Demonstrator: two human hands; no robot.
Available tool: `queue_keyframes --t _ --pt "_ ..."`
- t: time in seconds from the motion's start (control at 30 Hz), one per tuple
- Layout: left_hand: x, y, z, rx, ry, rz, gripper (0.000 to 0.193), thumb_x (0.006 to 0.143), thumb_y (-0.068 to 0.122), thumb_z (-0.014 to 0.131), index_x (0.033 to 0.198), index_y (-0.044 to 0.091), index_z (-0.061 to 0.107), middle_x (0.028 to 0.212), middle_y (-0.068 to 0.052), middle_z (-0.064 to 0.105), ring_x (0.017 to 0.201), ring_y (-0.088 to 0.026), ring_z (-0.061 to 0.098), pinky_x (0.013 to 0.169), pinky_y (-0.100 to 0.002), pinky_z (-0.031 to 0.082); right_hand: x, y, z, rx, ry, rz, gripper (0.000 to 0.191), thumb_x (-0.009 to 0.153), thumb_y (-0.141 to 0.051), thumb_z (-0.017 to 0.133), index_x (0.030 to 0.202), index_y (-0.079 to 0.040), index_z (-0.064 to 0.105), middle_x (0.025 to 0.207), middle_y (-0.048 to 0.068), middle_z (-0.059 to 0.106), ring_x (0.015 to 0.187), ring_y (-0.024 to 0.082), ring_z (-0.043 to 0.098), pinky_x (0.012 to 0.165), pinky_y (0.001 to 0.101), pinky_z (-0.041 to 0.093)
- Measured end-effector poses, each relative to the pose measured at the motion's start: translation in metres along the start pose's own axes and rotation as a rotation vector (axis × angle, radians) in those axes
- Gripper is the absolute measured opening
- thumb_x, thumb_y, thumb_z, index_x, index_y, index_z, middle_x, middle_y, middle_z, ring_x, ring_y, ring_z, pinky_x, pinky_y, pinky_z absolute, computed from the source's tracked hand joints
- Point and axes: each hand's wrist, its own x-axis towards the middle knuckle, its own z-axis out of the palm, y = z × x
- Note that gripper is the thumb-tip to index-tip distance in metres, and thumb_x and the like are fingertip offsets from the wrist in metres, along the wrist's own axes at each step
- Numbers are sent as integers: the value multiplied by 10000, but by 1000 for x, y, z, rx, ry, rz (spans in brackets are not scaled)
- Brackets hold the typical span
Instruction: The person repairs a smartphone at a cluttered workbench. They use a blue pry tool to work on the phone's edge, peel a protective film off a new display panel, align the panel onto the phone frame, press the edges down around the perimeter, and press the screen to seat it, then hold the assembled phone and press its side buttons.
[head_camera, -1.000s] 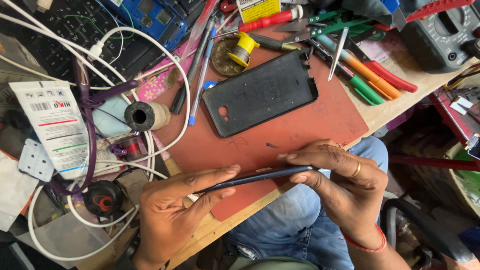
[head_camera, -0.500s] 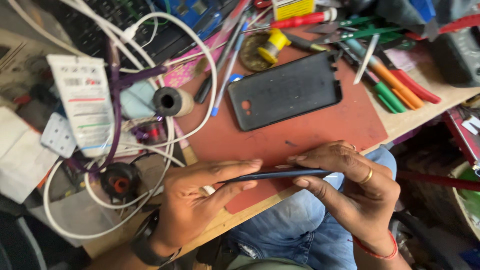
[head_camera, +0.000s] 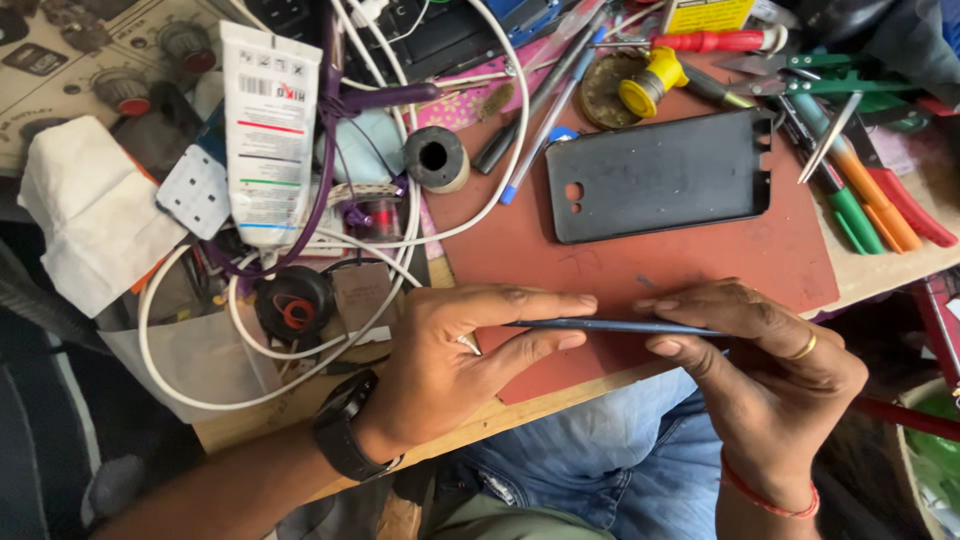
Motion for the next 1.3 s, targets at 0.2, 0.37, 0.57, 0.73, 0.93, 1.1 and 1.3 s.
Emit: queue_keyframes --t 0.2,0.37,0.57,0.73,0.93,1.1,1.3 --pt "-2 7 -2 -31 33 62 226 955 68 780 1178 44 747 1158 -62 791 1063 -135 778 946 -254 628 17 -10 -1 -321 -206 -130 231 747 16 849 946 54 738 915 141 770 751 163 703 732 286 522" --pt "-6 19 -5 -472 118 -100 320 949 34 755 1254 -43 694 1149 -63 751 1031 -88 704 863 -232 606 11 -8 26 230 3 230 235 873 22 783 1086 25 685 1004 85 721 910 130 699 844 269 575" --pt "-11 18 -7 -536 157 -51 336 1011 21 708 1316 -109 655 1149 -83 736 1026 -73 682 915 -218 588 0 0 43 433 -50 381 242 954 -30 706 1166 37 611 1012 93 728 900 131 702 789 296 607" --pt "-13 18 -11 -506 150 -70 347 1011 30 698 1328 -104 650 1153 -63 735 1021 -60 673 910 -210 587 3 -4 45 359 -87 292 320 940 -11 719 1236 31 605 1072 72 713 963 106 669 856 256 564" --pt "-14 22 -10 -359 170 -59 339 1004 26 719 1320 -91 681 1078 -56 752 939 -41 658 803 -194 572 11 -4 50 353 -83 197 261 973 -7 732 1205 36 622 1110 66 703 1025 103 654 929 245 541" --pt "-13 21 -10 -447 168 -42 338 1027 41 707 1336 -88 662 1125 -47 736 997 -36 661 869 -199 588 13 1 52 371 -77 183 241 971 -22 742 1175 34 627 1092 55 700 1006 94 652 928 239 540" --pt "-11 23 -11 -338 168 -61 348 1023 88 704 1331 -71 669 1086 -37 746 941 -18 654 801 -182 575 13 1 55 447 -76 193 223 994 -18 737 1169 44 613 1074 75 694 970 108 654 853 263 587"
